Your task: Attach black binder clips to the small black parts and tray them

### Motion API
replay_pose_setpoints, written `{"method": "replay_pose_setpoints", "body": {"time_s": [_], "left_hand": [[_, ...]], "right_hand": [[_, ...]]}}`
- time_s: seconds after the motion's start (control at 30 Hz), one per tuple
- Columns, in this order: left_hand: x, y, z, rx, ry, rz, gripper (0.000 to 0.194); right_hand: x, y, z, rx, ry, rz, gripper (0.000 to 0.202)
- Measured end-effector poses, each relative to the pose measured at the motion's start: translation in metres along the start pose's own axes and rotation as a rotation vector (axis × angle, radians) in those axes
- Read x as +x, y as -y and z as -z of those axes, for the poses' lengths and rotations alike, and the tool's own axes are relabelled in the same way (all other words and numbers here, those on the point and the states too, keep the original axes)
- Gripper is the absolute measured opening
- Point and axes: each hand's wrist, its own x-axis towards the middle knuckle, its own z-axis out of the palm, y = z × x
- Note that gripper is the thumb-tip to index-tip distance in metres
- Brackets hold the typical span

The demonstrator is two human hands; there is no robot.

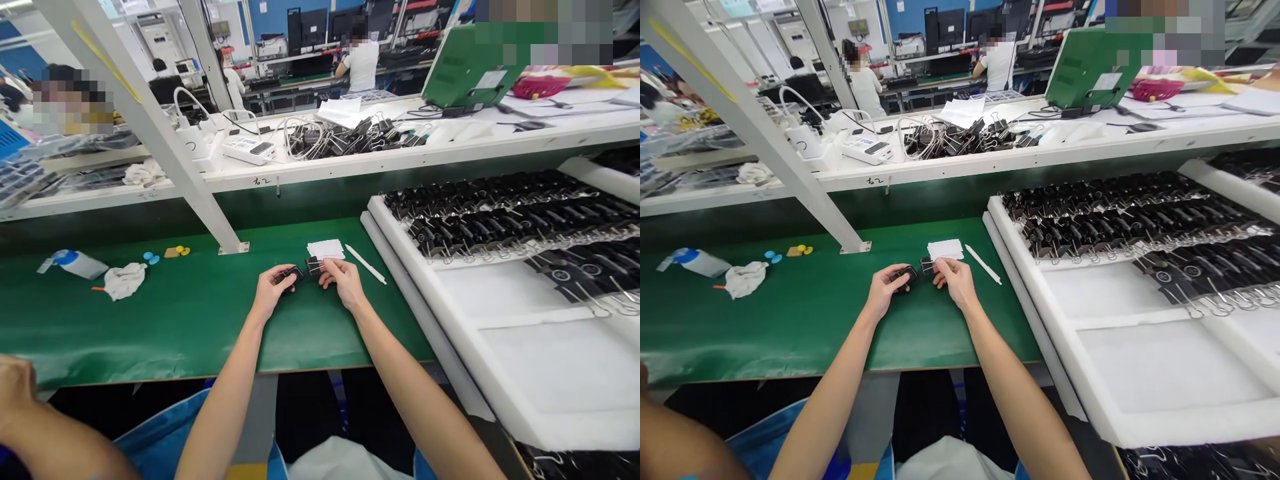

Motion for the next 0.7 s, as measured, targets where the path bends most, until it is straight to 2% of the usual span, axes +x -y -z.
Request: {"method": "replay_pose_setpoints", "body": {"time_s": [0.23,0.47,0.7], "left_hand": [[-0.0007,0.0000,-0.0001,0.092,0.112,-0.072,0.039],[-0.0011,0.0018,0.0015,0.153,0.117,-0.057,0.038],[0.0002,0.0000,-0.0002,0.166,0.104,-0.063,0.040]], "right_hand": [[-0.0029,0.0040,-0.0014,-0.011,0.145,-0.013,0.054],[-0.0055,-0.0006,-0.0017,-0.030,0.147,-0.020,0.053],[-0.0032,0.0043,-0.0072,-0.076,0.099,0.104,0.038]]}}
